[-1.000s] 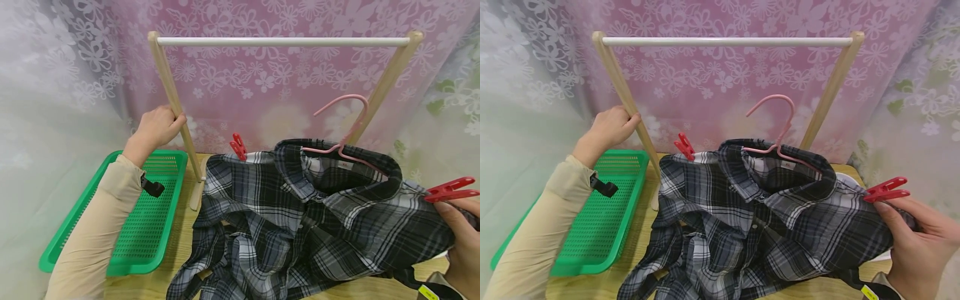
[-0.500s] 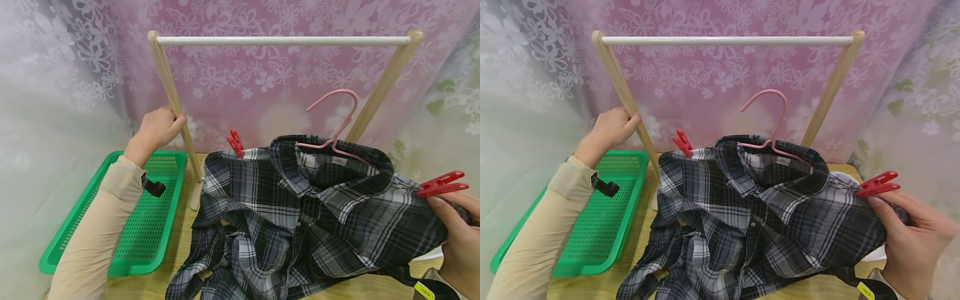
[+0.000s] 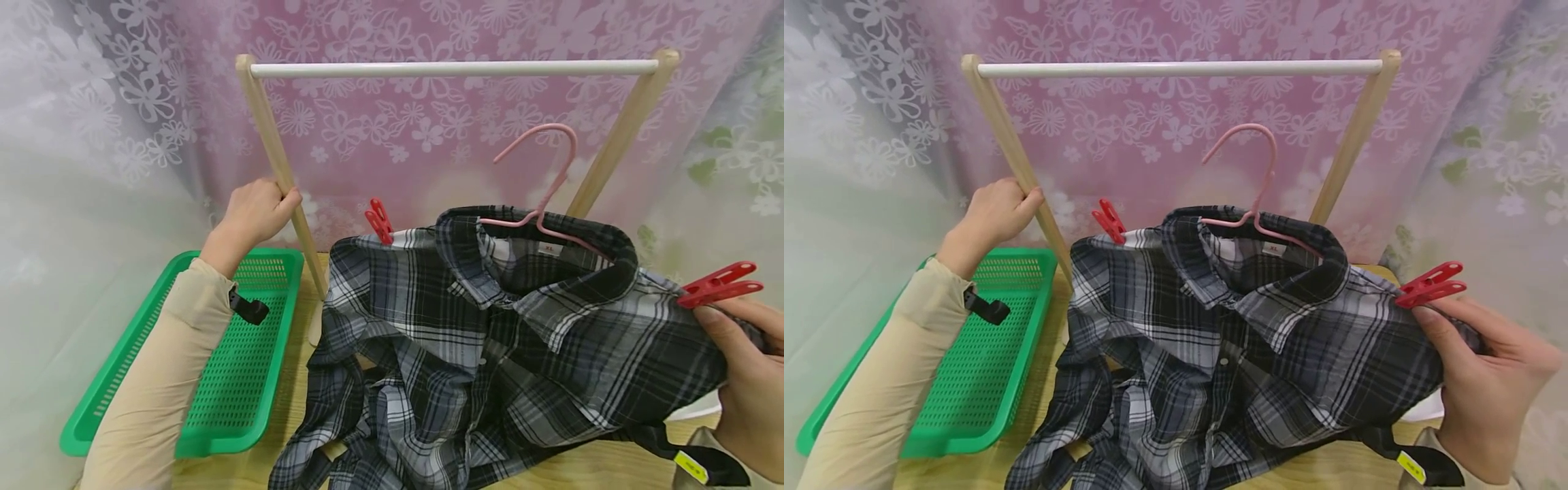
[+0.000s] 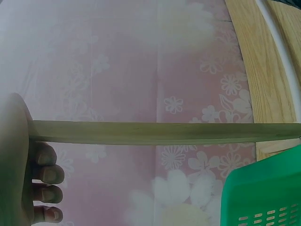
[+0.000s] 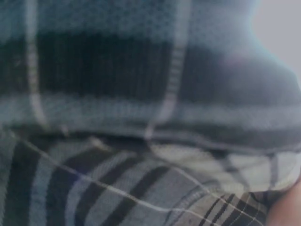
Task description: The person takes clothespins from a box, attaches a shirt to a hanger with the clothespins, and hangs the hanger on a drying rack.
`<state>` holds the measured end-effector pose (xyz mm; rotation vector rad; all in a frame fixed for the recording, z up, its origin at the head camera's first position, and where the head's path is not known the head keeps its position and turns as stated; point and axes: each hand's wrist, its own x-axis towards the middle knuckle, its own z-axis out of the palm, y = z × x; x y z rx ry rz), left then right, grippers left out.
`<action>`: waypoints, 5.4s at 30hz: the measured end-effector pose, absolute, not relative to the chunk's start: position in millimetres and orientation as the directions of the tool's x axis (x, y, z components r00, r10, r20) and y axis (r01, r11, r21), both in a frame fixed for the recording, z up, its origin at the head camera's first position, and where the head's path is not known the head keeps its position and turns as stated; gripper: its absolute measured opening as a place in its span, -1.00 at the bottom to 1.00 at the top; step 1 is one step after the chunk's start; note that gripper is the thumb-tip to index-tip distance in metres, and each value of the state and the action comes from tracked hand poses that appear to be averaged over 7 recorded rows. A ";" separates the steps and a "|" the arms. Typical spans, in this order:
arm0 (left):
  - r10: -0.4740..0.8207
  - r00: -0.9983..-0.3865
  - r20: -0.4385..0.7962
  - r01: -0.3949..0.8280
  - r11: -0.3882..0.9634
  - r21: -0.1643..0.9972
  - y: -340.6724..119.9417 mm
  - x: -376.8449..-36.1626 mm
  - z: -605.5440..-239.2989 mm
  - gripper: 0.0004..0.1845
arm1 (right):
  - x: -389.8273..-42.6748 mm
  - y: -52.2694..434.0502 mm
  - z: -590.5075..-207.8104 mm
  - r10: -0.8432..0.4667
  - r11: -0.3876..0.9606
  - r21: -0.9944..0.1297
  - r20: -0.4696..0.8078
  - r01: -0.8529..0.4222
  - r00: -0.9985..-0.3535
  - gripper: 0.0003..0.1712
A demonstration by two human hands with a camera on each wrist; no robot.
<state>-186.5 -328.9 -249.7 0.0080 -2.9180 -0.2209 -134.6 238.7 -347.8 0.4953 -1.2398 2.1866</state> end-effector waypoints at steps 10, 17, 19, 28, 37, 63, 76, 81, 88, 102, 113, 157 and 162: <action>-0.025 -0.976 0.216 0.010 0.987 0.160 -333.2 -180.7 -248.6 -0.36 | -136.5 237.3 -339.6 0.324 -0.324 -0.736 0.504 -0.595 -0.801 -0.81; -0.019 -0.976 0.216 0.020 0.984 0.174 -332.0 -174.8 -247.4 -0.35 | -135.5 239.4 -334.6 0.314 -0.294 -0.797 0.440 -0.527 -0.841 -0.76; -0.020 -0.976 0.217 0.020 0.984 0.179 -331.1 -171.9 -248.1 -0.35 | -133.2 239.1 -332.0 0.323 -0.258 -0.838 0.394 -0.481 -0.860 -0.74; -0.025 -0.976 0.217 0.021 0.978 0.205 -328.1 -161.4 -256.2 -0.35 | -138.8 231.2 -327.6 0.298 -0.437 -0.680 0.509 -0.589 -0.808 -0.84; -0.033 -0.976 0.216 0.014 0.976 0.216 -328.7 -156.5 -257.2 -0.36 | -142.8 227.0 -324.1 0.334 -0.480 -0.658 0.475 -0.581 -0.814 -0.81; -0.029 -0.975 0.221 0.021 0.975 0.220 -333.4 -159.5 -258.2 -0.37 | -193.1 199.3 -303.7 0.408 -0.400 -0.646 0.509 -0.650 -0.758 -0.77; -0.011 -0.977 0.215 0.032 0.980 0.197 -334.7 -159.4 -260.8 -0.33 | -211.5 198.5 -317.0 0.428 -0.276 -0.696 0.529 -0.663 -0.733 -0.75; -0.010 -0.976 0.217 0.030 0.983 0.181 -334.9 -160.6 -261.2 -0.33 | -214.4 197.5 -320.6 0.432 -0.292 -0.682 0.531 -0.670 -0.729 -0.79; -0.002 -0.973 0.230 0.042 0.981 0.187 -335.8 -163.3 -262.9 -0.34 | -216.6 198.2 -324.7 0.410 -0.277 -0.703 0.530 -0.655 -0.742 -0.84; -0.010 -0.973 0.230 0.037 0.979 0.199 -337.3 -163.6 -263.3 -0.34 | -208.1 199.4 -334.6 0.341 -0.242 -0.778 0.491 -0.580 -0.801 -0.82; -0.027 -0.978 0.208 0.020 0.976 0.218 -334.4 -157.7 -262.1 -0.34 | -201.5 204.2 -333.0 0.291 0.024 -0.870 0.478 -0.493 -0.829 -0.79; -0.110 -0.966 0.234 -0.059 0.975 0.214 -322.6 -140.4 -260.0 -0.36 | -159.1 214.5 -358.0 0.443 0.223 -0.851 0.523 -0.476 -0.728 -0.75; -0.114 -0.964 0.242 -0.058 0.972 0.227 -322.9 -139.7 -262.2 -0.36 | -153.4 213.9 -352.8 0.463 0.220 -0.869 0.493 -0.443 -0.737 -0.75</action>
